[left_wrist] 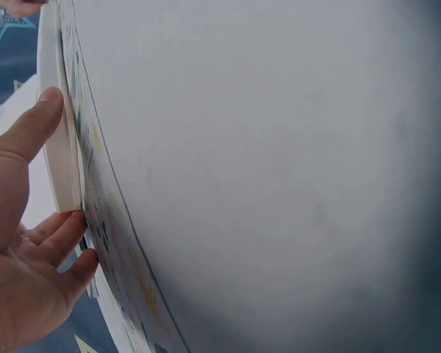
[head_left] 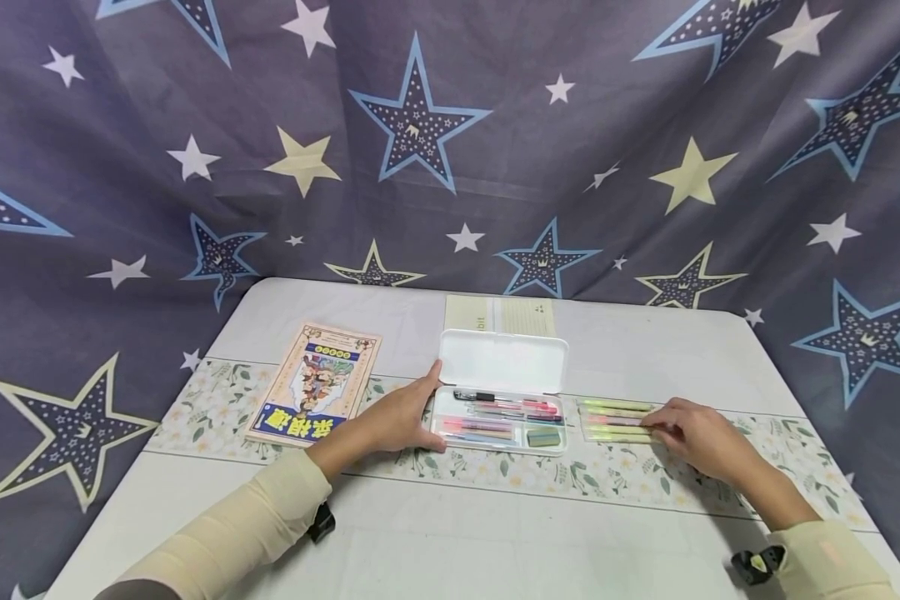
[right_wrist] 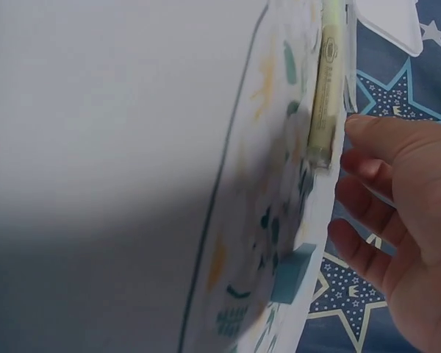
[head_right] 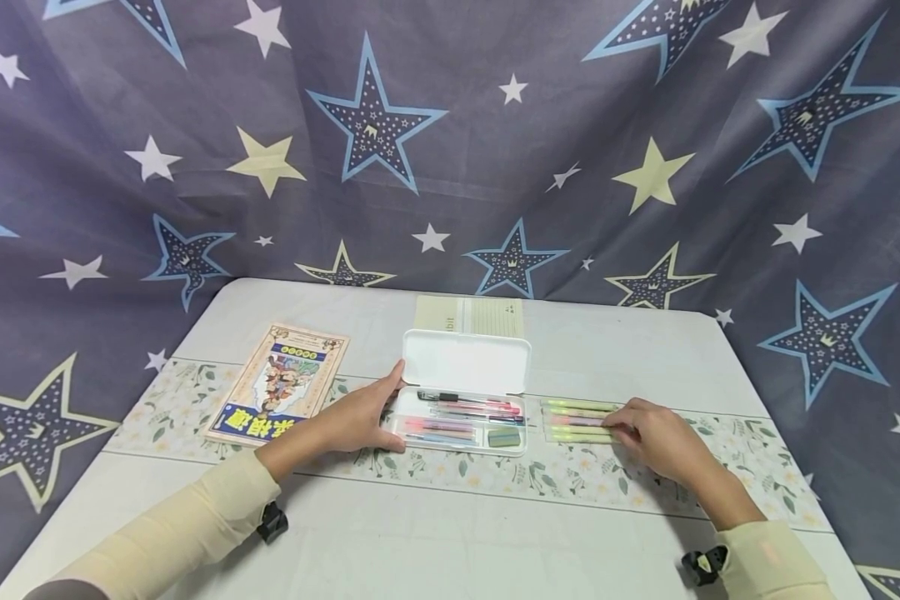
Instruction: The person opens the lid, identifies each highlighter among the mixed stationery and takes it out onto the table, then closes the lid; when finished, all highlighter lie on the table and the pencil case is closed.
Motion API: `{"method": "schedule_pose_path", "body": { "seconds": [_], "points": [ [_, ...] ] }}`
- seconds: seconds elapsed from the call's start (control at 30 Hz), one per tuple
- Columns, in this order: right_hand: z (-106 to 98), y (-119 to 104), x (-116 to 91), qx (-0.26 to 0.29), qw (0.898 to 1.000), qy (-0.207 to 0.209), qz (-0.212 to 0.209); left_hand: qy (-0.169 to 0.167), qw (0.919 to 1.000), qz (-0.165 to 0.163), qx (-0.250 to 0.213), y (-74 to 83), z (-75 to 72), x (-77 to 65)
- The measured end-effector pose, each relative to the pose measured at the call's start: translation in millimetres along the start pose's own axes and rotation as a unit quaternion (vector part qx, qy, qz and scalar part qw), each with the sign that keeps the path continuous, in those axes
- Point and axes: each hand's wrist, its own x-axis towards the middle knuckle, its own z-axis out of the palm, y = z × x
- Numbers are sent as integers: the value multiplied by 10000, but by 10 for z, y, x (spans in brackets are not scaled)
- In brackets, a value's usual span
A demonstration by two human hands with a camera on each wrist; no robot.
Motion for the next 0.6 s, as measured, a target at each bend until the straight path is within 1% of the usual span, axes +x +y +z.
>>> {"method": "schedule_pose_path", "body": {
  "seconds": [0.23, 0.33, 0.47, 0.6],
  "points": [
    [-29, -85, 63, 207, 9995, -100, 224, 9, 10000, 63, -27, -20, 21, 15],
    [-38, -134, 108, 288, 9991, -125, 271, -7, 10000, 25, -24, -18, 20, 10],
    [-22, -241, 204, 394, 9989, -164, 198, 8, 10000, -38, 15, 2, 7, -1],
    [24, -385, 335, 505, 9985, -219, 35, 19, 10000, 4, 0, 14, -3, 3]
  ]
}}
